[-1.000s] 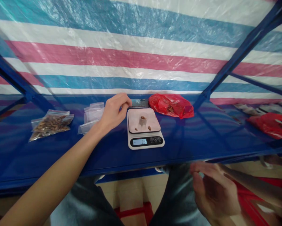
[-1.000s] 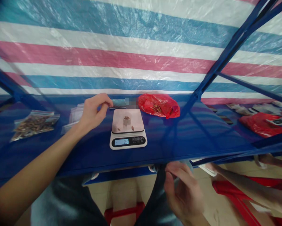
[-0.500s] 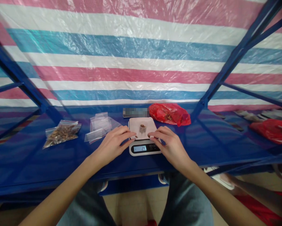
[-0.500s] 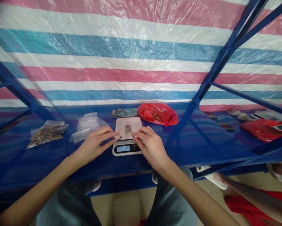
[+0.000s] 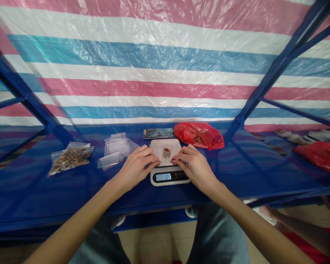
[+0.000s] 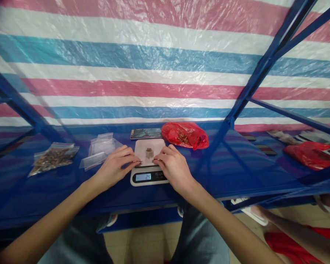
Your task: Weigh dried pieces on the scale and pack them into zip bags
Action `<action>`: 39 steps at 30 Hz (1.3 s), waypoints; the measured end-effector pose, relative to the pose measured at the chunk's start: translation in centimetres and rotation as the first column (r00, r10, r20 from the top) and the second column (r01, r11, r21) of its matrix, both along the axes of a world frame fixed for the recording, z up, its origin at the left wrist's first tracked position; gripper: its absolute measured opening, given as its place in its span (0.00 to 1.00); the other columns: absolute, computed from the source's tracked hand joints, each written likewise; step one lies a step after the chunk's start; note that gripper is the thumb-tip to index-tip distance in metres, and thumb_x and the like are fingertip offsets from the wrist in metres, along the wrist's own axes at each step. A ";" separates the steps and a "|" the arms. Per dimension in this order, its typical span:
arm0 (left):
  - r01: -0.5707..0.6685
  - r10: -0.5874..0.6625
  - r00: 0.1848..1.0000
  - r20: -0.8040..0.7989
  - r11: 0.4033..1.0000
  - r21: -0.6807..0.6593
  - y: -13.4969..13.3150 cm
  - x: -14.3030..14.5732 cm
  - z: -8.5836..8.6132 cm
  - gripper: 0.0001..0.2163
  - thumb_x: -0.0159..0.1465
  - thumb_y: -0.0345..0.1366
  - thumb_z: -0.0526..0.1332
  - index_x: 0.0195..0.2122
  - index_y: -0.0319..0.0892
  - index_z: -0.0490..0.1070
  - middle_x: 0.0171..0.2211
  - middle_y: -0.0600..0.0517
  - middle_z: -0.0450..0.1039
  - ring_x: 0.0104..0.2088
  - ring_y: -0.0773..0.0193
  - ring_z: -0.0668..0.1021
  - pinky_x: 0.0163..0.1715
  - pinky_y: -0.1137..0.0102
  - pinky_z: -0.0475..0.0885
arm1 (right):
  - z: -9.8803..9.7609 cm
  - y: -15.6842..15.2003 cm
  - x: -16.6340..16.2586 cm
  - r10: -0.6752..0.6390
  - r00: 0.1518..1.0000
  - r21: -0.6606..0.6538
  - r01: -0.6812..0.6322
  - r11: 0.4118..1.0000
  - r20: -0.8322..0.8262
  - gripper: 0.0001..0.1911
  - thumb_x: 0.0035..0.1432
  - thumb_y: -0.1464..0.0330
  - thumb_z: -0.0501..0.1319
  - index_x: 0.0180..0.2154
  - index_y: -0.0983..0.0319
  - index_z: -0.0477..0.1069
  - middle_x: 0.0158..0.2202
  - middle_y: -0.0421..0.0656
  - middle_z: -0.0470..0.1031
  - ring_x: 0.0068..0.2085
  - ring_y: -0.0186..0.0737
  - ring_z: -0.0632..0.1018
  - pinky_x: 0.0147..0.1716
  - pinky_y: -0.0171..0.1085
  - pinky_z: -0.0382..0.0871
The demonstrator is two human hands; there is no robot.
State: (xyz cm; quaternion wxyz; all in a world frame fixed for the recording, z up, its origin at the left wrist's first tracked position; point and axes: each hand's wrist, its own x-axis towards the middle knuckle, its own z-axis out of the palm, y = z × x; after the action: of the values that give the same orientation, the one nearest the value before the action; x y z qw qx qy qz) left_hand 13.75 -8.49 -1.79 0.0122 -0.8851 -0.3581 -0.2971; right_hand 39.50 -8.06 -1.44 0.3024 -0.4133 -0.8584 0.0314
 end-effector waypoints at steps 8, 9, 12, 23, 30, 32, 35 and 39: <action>0.015 -0.027 0.992 0.127 0.995 0.095 2.4 1.7 2.8 0.10 0.75 0.36 0.60 0.40 0.44 0.81 0.34 0.49 0.77 0.38 0.60 0.72 0.40 0.63 0.69 | 2.6 0.4 -0.1 0.014 0.975 0.069 0.002 0.998 -0.223 0.05 0.67 0.69 0.66 0.36 0.58 0.81 0.36 0.44 0.78 0.41 0.46 0.75 0.43 0.46 0.70; 0.028 -0.036 0.994 0.100 0.996 0.083 2.9 2.0 3.1 0.11 0.74 0.37 0.60 0.39 0.44 0.82 0.34 0.49 0.77 0.38 0.60 0.72 0.41 0.62 0.69 | 3.1 0.7 -0.2 0.005 0.973 0.081 0.015 0.997 -0.231 0.05 0.67 0.69 0.66 0.36 0.58 0.81 0.36 0.45 0.78 0.41 0.47 0.75 0.43 0.46 0.70; 0.065 -0.067 0.997 0.043 0.997 0.041 4.2 2.5 3.7 0.12 0.75 0.38 0.60 0.39 0.46 0.83 0.34 0.50 0.77 0.38 0.59 0.72 0.41 0.62 0.69 | 4.1 1.7 -0.8 -0.007 0.979 0.082 0.024 0.996 -0.205 0.06 0.67 0.69 0.66 0.37 0.60 0.81 0.35 0.45 0.77 0.42 0.48 0.75 0.44 0.46 0.70; -0.092 0.090 0.944 0.318 0.996 -0.009 7.6 -0.3 2.9 0.13 0.71 0.36 0.62 0.29 0.41 0.77 0.24 0.54 0.69 0.30 0.64 0.70 0.33 0.68 0.64 | 4.4 8.8 6.5 -0.164 0.986 -0.040 0.164 0.986 0.005 0.11 0.67 0.72 0.62 0.36 0.61 0.84 0.38 0.46 0.85 0.37 0.44 0.83 0.40 0.39 0.71; -0.197 0.214 0.944 0.252 0.976 -0.090 8.4 -1.8 0.3 0.24 0.71 0.41 0.61 0.18 0.41 0.58 0.20 0.57 0.58 0.22 0.69 0.62 0.27 0.68 0.54 | 1.7 14.1 8.8 -0.164 0.913 -0.122 0.223 0.967 0.375 0.16 0.60 0.77 0.63 0.48 0.62 0.83 0.49 0.51 0.85 0.50 0.50 0.83 0.50 0.38 0.72; -0.196 0.214 0.950 0.228 0.976 -0.097 7.9 -1.9 0.4 0.25 0.72 0.42 0.60 0.18 0.41 0.57 0.20 0.57 0.58 0.23 0.69 0.62 0.27 0.68 0.54 | 1.2 14.3 7.8 -0.147 0.908 -0.115 0.207 0.971 0.393 0.19 0.63 0.77 0.61 0.54 0.63 0.80 0.54 0.54 0.81 0.53 0.50 0.82 0.53 0.39 0.71; -0.189 0.201 0.957 0.209 0.979 -0.073 7.2 -1.6 0.7 0.24 0.73 0.41 0.59 0.19 0.41 0.56 0.21 0.56 0.58 0.23 0.69 0.62 0.27 0.68 0.55 | 0.8 13.8 7.0 -0.147 0.891 -0.062 0.192 0.979 0.429 0.20 0.64 0.77 0.58 0.55 0.64 0.77 0.57 0.56 0.77 0.50 0.49 0.82 0.51 0.40 0.72; -0.156 0.157 0.974 0.161 0.988 -0.022 6.7 -1.2 0.8 0.24 0.74 0.40 0.59 0.19 0.41 0.58 0.21 0.56 0.59 0.24 0.68 0.64 0.28 0.68 0.56 | 0.3 13.0 7.2 -0.143 0.892 0.017 0.150 0.989 0.428 0.18 0.64 0.76 0.57 0.52 0.63 0.77 0.56 0.55 0.77 0.52 0.52 0.81 0.52 0.42 0.74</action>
State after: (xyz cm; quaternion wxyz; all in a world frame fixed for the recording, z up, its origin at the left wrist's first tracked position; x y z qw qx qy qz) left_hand 12.51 -1.79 -0.96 0.0024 -0.8271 -0.4279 -0.3645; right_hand 46.74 4.98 -1.17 0.1050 -0.4760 -0.8698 -0.0759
